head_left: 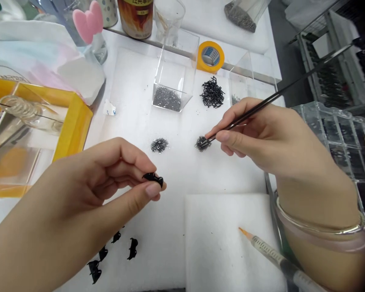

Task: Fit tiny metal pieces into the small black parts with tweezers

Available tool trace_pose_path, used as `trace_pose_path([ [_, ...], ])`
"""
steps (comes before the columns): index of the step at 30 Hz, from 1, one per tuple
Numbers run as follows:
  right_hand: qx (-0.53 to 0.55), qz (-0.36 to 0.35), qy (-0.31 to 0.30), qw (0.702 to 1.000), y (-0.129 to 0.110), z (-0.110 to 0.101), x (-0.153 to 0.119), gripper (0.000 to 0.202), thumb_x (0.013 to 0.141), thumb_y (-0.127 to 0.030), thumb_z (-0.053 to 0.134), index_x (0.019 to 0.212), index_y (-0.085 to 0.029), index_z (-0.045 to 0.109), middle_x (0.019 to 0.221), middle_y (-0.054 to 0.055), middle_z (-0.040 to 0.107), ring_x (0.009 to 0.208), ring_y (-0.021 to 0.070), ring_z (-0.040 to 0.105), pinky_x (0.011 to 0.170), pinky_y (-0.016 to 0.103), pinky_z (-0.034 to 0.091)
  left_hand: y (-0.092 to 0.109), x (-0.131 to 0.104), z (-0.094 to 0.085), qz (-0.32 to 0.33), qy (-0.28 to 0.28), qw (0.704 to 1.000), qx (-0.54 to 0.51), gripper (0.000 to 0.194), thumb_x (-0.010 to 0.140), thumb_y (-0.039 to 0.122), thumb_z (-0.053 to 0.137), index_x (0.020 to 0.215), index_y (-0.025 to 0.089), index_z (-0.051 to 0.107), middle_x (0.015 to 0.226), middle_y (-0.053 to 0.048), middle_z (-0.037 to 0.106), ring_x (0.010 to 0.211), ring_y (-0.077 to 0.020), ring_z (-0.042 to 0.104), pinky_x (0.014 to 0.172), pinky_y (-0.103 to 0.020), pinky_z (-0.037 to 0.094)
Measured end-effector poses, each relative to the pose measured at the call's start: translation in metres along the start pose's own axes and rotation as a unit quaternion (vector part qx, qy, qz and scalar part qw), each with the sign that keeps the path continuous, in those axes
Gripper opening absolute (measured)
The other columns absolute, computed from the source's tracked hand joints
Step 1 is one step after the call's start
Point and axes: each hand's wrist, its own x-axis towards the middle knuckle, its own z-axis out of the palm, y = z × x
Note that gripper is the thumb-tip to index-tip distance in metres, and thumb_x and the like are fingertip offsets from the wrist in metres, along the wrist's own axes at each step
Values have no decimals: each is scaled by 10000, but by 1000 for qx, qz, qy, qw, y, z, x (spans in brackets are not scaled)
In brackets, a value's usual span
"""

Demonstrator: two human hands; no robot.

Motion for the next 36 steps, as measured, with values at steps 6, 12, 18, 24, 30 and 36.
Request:
trace_pose_path([
  [6, 63, -6, -20, 998, 22, -5, 11, 153, 738, -199, 762, 736, -195, 610, 661, -1, 668, 420, 66, 442, 345, 215, 314, 4, 2, 3, -47, -68, 995, -53, 115, 800, 315, 714, 819, 345, 605, 777, 102, 744, 683, -118, 728, 549, -102, 575],
  [12, 34, -20, -40, 998, 23, -4, 13, 144, 745, -191, 749, 728, -187, 606, 728, 11, 694, 479, 68, 482, 372, 216, 317, 2, 0, 7, -54, -78, 994, -48, 121, 789, 304, 723, 815, 346, 612, 782, 102, 750, 676, -109, 729, 572, -87, 567],
  [18, 14, -28, -49, 998, 26, -4, 15, 132, 751, -200, 743, 731, -195, 612, 744, 8, 687, 501, 74, 499, 391, 221, 346, 1, -1, 7, -57, -87, 994, -30, 127, 816, 280, 689, 853, 367, 604, 793, 109, 743, 693, -108, 727, 603, -94, 571],
  [24, 20, -35, -63, 997, 29, -4, 15, 118, 761, -189, 731, 744, -193, 614, 749, 14, 683, 478, 65, 474, 361, 219, 313, 1, 0, 7, -57, -101, 993, -29, 97, 836, 307, 670, 866, 367, 599, 789, 122, 734, 684, -78, 708, 617, -71, 552],
  [30, 34, -54, -77, 995, 33, -5, 17, 129, 765, -163, 729, 749, -192, 604, 753, 16, 689, 514, 75, 519, 391, 222, 349, -2, 0, 7, -66, -90, 993, -28, 69, 848, 374, 655, 891, 354, 605, 766, 102, 718, 679, -74, 687, 609, -79, 549],
  [36, 60, -104, -45, 992, 27, -3, 13, 129, 755, -138, 753, 739, -201, 641, 776, 22, 709, 637, 117, 645, 514, 240, 496, 1, 2, 9, -96, -74, 989, -87, 91, 811, 348, 709, 874, 330, 644, 743, 82, 711, 668, -67, 679, 591, -56, 538],
])
